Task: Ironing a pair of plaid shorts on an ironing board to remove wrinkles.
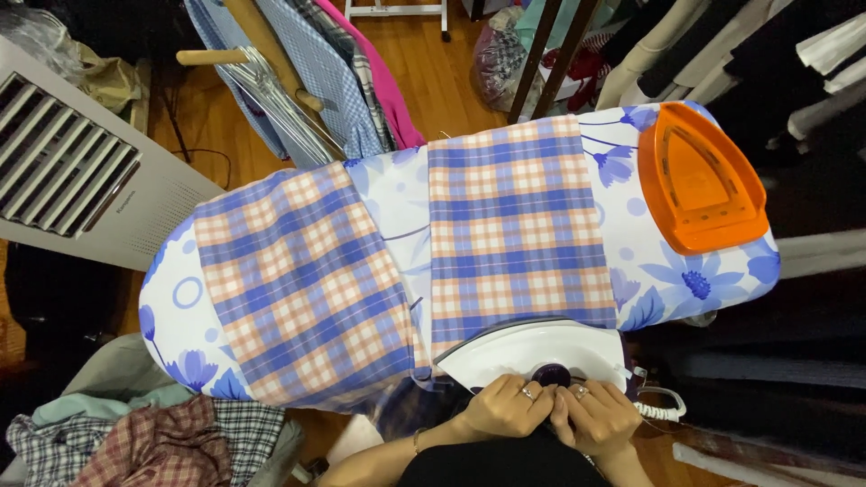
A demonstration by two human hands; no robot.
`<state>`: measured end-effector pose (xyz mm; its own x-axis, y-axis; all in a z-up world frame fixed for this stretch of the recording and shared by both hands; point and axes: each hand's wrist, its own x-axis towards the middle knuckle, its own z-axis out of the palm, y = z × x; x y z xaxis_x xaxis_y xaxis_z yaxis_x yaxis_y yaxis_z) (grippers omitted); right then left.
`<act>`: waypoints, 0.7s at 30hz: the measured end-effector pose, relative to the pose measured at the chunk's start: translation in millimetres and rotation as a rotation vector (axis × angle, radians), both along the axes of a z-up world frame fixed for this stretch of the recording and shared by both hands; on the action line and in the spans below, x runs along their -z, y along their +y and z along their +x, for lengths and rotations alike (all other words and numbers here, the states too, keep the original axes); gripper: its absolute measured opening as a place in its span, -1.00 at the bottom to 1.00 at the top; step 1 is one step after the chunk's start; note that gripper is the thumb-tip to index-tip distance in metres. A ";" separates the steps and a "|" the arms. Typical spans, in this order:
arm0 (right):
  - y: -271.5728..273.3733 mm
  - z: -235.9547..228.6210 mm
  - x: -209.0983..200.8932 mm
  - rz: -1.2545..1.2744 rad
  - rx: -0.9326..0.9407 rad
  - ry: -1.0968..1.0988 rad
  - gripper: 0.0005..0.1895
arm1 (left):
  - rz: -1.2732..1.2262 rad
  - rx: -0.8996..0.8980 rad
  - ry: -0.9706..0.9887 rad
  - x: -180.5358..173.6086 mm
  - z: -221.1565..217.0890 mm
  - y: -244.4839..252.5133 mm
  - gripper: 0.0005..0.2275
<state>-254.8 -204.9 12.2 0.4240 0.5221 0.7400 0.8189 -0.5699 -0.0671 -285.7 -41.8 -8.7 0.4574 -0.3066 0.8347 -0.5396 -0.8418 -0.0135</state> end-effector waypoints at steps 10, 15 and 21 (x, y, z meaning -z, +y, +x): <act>2.7 10.9 -8.7 -0.017 -0.003 -0.016 -0.65 | 0.021 -0.035 -0.007 -8.4 8.7 3.8 -0.63; 10.2 20.5 -21.8 -0.043 0.013 0.000 -0.61 | -0.005 -0.057 0.053 -9.8 14.3 5.5 -0.64; 16.5 33.1 -30.4 -0.086 0.040 -0.002 -0.61 | -0.078 -0.062 0.091 -9.1 24.3 7.4 -0.74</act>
